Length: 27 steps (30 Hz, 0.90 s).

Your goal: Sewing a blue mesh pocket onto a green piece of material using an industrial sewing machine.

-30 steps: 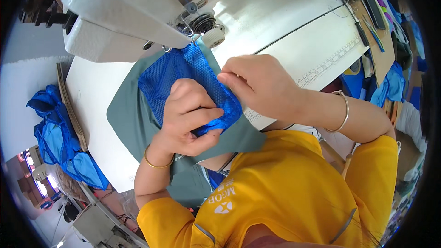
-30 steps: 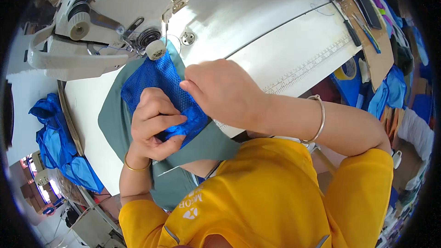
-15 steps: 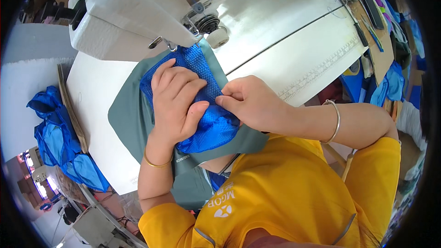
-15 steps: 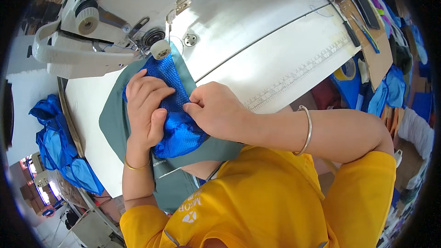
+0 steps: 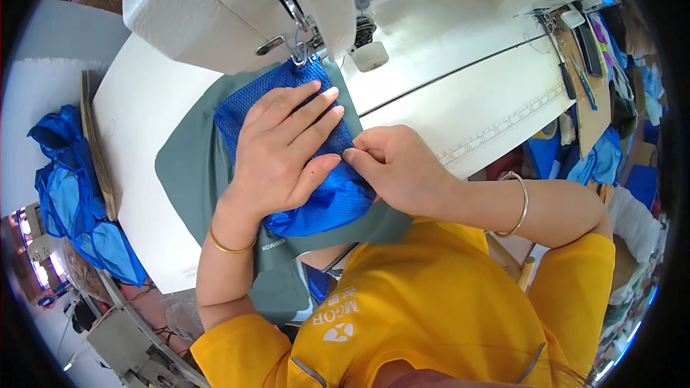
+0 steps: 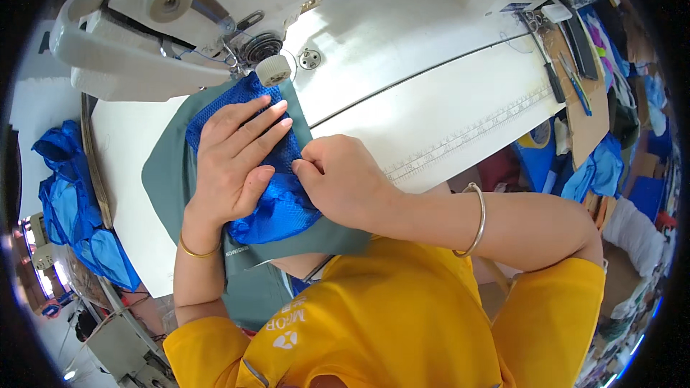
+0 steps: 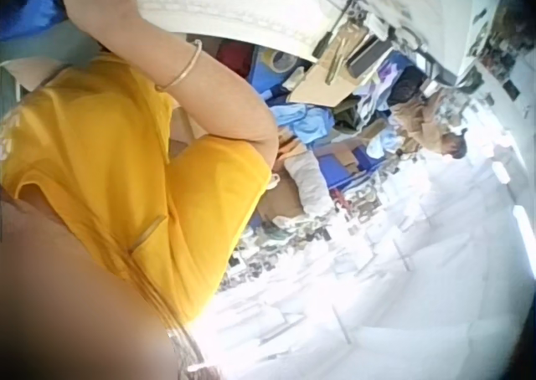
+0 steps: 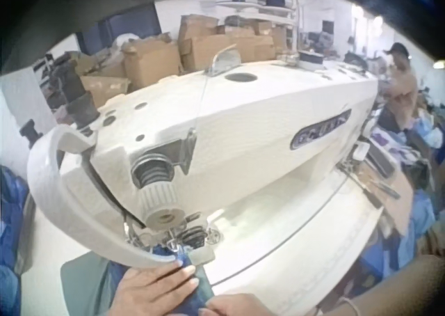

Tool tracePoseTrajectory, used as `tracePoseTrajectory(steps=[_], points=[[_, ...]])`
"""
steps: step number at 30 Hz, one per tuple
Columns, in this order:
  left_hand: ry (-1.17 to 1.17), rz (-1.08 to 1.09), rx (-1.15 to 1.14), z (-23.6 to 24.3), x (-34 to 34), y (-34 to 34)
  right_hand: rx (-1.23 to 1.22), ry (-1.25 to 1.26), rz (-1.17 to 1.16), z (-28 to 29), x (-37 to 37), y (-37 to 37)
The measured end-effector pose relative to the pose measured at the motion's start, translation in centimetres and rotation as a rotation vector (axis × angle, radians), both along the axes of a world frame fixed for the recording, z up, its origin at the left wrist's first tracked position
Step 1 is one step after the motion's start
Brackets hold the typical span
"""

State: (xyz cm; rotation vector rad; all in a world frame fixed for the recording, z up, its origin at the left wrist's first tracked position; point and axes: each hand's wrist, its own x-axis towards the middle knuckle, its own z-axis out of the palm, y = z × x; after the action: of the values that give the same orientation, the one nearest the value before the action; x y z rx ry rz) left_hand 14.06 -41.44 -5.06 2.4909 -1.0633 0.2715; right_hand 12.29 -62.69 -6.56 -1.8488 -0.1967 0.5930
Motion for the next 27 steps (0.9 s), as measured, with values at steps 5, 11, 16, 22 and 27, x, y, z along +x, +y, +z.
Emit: tracePoseTrajectory(steps=[5, 11, 16, 22, 27], points=[[0.022, 0.021, 0.047, 0.3, 0.1, 0.3, -0.003, 0.074, -0.002, 0.4, 0.1, 0.3], [0.026, 0.005, 0.070, 0.0, 0.2, 0.9, 0.016, 0.173, 0.018, 1.4, 0.3, 0.6], [0.015, 0.024, 0.056, -0.3, 0.3, 0.7, -0.649, -0.384, 0.452, 3.2, 0.3, -0.7], [-0.001, 0.013, 0.078, -0.7, 0.2, 1.0, -0.369, -1.239, 0.224, -1.6, -2.2, -3.2], [0.005, -0.024, 0.076, -0.8, 0.3, 1.6, -0.198, -1.107, 0.489, -1.4, -3.7, -4.4]])
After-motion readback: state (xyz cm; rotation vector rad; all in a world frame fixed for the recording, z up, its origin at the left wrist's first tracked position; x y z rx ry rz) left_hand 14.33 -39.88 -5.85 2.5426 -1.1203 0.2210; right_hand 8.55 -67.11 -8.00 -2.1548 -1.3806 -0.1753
